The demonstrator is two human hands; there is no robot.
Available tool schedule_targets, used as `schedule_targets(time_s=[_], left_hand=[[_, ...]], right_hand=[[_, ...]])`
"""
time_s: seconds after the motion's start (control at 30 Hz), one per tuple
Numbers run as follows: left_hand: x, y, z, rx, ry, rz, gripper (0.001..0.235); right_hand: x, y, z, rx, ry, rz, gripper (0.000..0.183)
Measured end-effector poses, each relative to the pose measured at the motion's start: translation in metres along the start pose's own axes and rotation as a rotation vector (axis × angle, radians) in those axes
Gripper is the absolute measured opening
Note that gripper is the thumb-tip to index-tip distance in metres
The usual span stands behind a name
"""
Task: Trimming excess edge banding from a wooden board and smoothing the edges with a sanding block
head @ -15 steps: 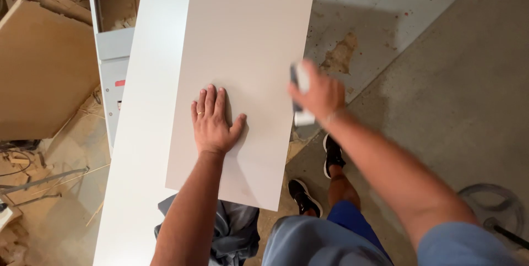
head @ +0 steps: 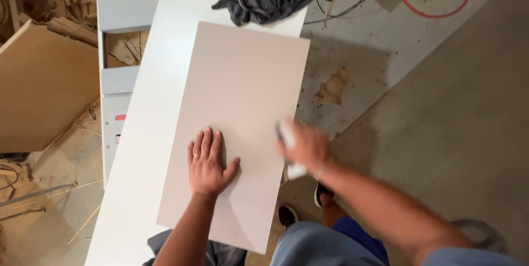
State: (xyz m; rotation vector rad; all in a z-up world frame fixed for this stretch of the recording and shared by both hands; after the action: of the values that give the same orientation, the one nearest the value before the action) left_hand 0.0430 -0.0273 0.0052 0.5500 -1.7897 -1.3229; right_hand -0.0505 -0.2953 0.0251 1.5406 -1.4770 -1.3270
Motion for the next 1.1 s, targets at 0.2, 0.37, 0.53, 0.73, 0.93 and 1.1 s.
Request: schedule_targets(time_s=[0.2,0.37,0.53,0.73,0.93,1.1], left_hand=[[0.004,0.003,-0.003,0.036,-0.027,0.003,0.088],[0.009,0.010,-0.010,0.048,-0.060,0.038,0.085],[0.008,0.008,-0.004,0.043,-0.066,0.026,0.084],[0.007,0.007,-0.004,0.050,-0.075,0.020,0.085],[0.009,0.008,-0.005,0.058,-0.076,0.017,0.084],[0.011,0.010,-0.008,0.076,-0.097,0.027,0.083]], right_hand=[[0.135,-0.018,-0.165,-0.022,-0.358,0.138,0.058],[0.100,-0.005,-0.124,-0.138,-0.398,0.161,0.053],[0.055,-0.010,-0.063,-0.107,-0.012,0.056,0.047],[0.150,-0.003,-0.177,-0.267,-0.637,-0.076,0.035],[0.185,-0.023,-0.174,-0.132,-0.757,-0.526,0.041],[0.162,-0.037,-0.146,-0.210,-0.643,-0.515,0.052]])
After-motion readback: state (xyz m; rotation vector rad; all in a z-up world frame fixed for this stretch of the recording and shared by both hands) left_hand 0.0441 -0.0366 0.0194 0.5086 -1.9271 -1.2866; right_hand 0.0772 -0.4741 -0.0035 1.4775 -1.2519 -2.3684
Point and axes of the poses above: each hand's wrist, its own z-axis away from the middle knuckle, its own y-axis out of the back of the hand, x = y × z, the point moved 5 cm from there along -z, towards the middle knuckle, and after that the axes turned 14 degrees about z, right-handed, at the moved point
